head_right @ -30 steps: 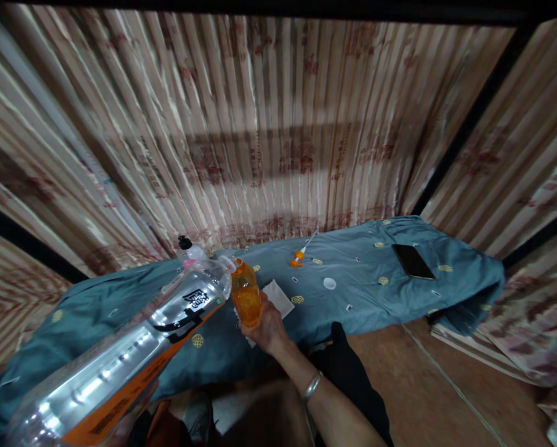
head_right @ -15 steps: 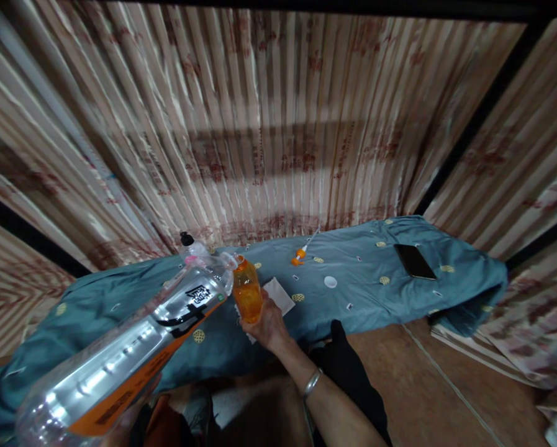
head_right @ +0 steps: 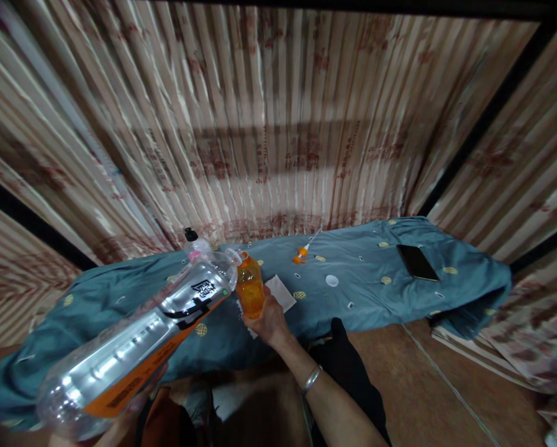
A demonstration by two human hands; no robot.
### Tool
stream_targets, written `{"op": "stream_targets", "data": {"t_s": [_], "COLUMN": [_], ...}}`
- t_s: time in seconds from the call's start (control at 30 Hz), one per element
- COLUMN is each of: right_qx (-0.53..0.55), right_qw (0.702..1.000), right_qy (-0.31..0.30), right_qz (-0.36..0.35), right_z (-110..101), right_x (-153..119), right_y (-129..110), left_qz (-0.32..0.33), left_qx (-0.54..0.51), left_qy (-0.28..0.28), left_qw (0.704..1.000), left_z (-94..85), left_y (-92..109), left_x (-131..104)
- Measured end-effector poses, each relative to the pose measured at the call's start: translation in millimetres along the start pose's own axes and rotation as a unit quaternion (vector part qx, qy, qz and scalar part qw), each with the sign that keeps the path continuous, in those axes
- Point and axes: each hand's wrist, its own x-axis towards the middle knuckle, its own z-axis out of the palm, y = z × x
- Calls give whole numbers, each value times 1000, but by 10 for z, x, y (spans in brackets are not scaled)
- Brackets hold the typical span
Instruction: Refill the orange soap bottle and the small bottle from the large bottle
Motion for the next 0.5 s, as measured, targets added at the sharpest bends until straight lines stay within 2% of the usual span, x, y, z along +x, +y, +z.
{"op": "stream_targets", "data": {"t_s": [0.17, 0.33, 0.5], "right_qx": [15, 29, 39], "right_qw": [1000, 1000, 999], "right_qy": [-6, -7, -8], "right_qz": [1, -1, 2], "right_z": [9, 1, -16], "right_x": [1, 7, 9], "right_y": [20, 17, -20], "left_qz": [-22, -47, -45], "left_qx": [-20, -37, -37], "left_qy": [-17, -22, -21], "left_qw": [999, 998, 998], "left_z": [62, 22, 33], "left_y": [80, 61, 62], "left_x": [-26, -23, -27]}}
